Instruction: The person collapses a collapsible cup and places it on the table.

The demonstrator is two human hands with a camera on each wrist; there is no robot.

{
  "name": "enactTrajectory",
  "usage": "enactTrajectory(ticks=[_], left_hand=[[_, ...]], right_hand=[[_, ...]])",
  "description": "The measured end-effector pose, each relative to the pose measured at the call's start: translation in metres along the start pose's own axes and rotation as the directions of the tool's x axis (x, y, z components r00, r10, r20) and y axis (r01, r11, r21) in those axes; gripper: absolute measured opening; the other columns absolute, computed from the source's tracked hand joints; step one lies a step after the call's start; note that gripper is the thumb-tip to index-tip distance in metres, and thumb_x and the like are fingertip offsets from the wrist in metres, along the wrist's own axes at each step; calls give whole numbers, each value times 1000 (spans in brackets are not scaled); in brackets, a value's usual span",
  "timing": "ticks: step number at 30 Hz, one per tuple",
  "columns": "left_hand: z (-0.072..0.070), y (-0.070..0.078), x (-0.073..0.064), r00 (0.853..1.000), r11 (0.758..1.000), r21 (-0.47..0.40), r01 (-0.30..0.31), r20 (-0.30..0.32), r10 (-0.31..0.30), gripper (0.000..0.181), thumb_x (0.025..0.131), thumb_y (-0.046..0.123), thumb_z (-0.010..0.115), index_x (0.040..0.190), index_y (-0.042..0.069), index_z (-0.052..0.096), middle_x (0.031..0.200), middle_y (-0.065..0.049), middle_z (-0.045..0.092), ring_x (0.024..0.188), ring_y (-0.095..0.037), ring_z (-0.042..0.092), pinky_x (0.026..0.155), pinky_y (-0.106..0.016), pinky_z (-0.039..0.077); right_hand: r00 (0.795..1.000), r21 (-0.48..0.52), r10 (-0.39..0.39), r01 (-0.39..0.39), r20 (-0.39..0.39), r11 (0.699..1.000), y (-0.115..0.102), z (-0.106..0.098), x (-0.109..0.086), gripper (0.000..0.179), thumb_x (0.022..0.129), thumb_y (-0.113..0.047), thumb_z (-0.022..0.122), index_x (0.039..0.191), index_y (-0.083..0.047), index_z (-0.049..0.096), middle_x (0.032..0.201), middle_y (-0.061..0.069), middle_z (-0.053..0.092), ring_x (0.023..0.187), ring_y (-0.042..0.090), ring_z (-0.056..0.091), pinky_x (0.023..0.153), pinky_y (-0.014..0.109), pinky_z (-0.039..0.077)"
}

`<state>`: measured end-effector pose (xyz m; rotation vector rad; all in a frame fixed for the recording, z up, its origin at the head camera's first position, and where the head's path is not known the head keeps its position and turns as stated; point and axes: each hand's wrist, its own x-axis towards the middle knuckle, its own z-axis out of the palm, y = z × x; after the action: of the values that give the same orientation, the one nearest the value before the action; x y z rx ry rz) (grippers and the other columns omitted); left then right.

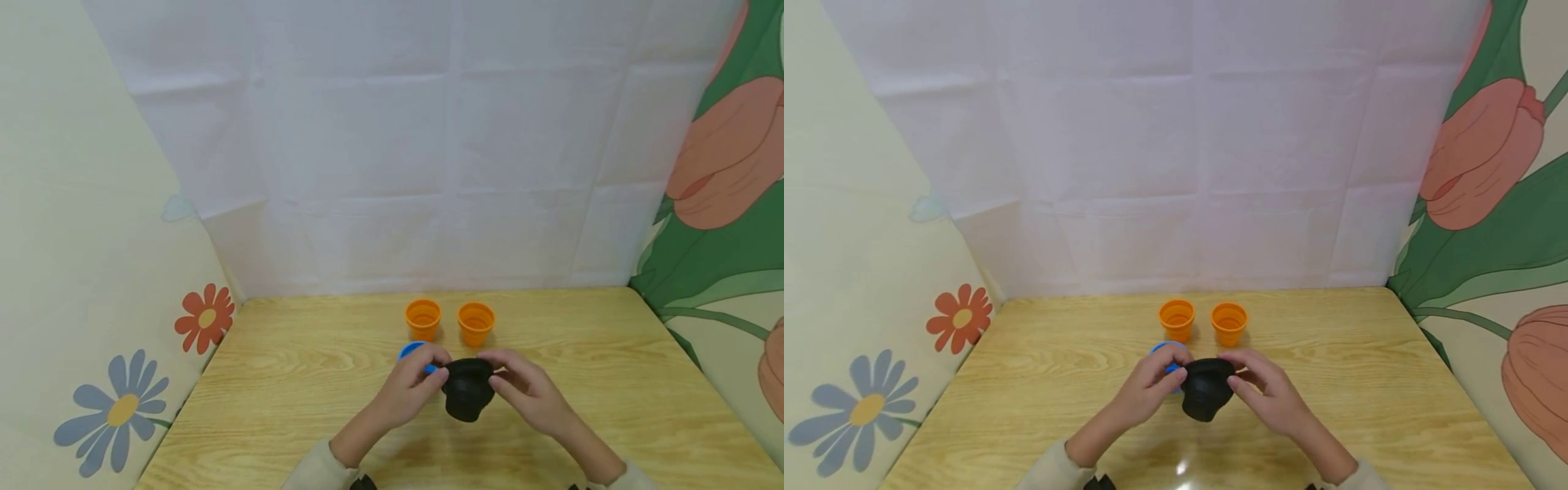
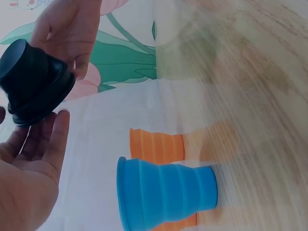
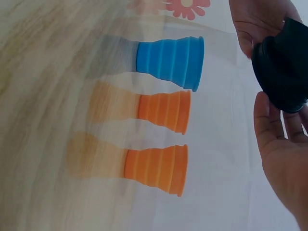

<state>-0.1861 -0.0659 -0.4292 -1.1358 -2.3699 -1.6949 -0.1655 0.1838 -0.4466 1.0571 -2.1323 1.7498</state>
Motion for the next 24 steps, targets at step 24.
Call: enactTrajectory(ticks=[24], left_hand=[[2,0,2,996,995,-54,81,51,-78,23,104,16,58,125,5,57,112,-15,66,91,-13,66,74,-32,62]], right_hand=[[1000,83,-24,24,-1,996,7,5,1,47,96,16,54,142,10,46,129,2,58,110,10,58,87,25,58]])
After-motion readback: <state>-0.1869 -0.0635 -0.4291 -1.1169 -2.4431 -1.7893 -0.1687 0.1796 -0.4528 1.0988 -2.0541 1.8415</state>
